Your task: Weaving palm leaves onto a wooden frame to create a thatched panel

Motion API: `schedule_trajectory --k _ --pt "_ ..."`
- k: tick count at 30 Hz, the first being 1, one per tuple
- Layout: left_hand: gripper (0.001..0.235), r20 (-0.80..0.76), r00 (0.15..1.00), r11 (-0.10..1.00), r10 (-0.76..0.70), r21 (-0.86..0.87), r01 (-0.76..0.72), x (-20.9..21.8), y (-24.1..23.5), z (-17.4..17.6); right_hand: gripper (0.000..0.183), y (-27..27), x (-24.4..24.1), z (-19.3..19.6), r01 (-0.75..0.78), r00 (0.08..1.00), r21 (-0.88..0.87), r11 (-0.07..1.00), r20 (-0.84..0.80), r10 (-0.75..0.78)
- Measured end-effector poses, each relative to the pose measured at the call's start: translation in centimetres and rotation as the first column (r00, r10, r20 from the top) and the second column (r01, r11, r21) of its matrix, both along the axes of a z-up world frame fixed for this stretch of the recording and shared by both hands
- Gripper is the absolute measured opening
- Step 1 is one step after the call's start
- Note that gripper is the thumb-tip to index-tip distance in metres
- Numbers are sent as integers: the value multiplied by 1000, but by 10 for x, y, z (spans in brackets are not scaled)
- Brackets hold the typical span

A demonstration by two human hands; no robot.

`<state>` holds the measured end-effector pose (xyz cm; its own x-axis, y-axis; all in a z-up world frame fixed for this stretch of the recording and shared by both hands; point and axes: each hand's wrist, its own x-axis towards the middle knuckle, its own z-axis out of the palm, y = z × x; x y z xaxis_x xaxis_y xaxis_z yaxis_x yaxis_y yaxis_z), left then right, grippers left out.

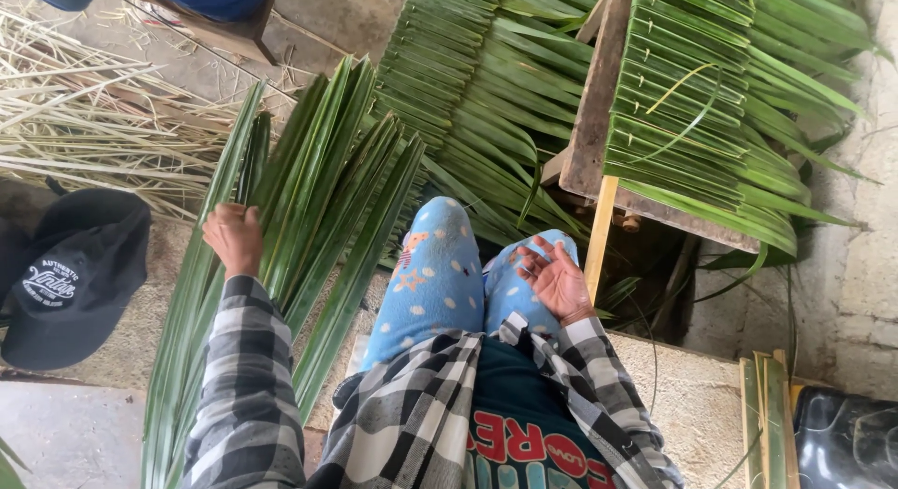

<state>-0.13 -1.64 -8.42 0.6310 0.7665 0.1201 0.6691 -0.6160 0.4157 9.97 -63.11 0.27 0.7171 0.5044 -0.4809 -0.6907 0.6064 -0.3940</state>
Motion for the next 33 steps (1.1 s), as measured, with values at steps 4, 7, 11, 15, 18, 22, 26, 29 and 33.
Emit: schedule_trajectory --k 4,7,11,15,18,22,26,29,33 --pt "16 223 974 973 41 -229 12 -3 0 47 48 0 1 -1 -6 1000 16 1000 -2 6" --pt "22 208 977 951 42 -309 25 -8 1 82 48 -1 1 0 -10 1000 12 1000 3 10" --pt "22 244 969 946 17 -318 63 -4 8 111 49 -2 2 -3 -16 1000 19 1000 2 16" --pt "23 331 942 943 -49 -297 153 2 -4 157 49 -2 1 -3 -13 1000 22 1000 3 13" --pt "14 411 907 917 -92 -319 238 14 -38 225 47 4 -4 17 25 1000 65 998 12 -25" --pt "21 439 894 895 -95 -355 270 18 -99 273 48 -1 1 -5 -12 1000 41 999 14 11" --pt "17 451 847 852 -282 -288 437 25 -160 252 51 15 -2 8 -61 992 6 998 113 60" --pt "18 407 827 768 -388 -354 534 24 -228 222 57 49 -7 36 -161 962 18 987 225 153" --pt "17 297 807 635 -511 -502 587 13 -289 190 56 103 -22 99 -300 906 35 953 322 274"
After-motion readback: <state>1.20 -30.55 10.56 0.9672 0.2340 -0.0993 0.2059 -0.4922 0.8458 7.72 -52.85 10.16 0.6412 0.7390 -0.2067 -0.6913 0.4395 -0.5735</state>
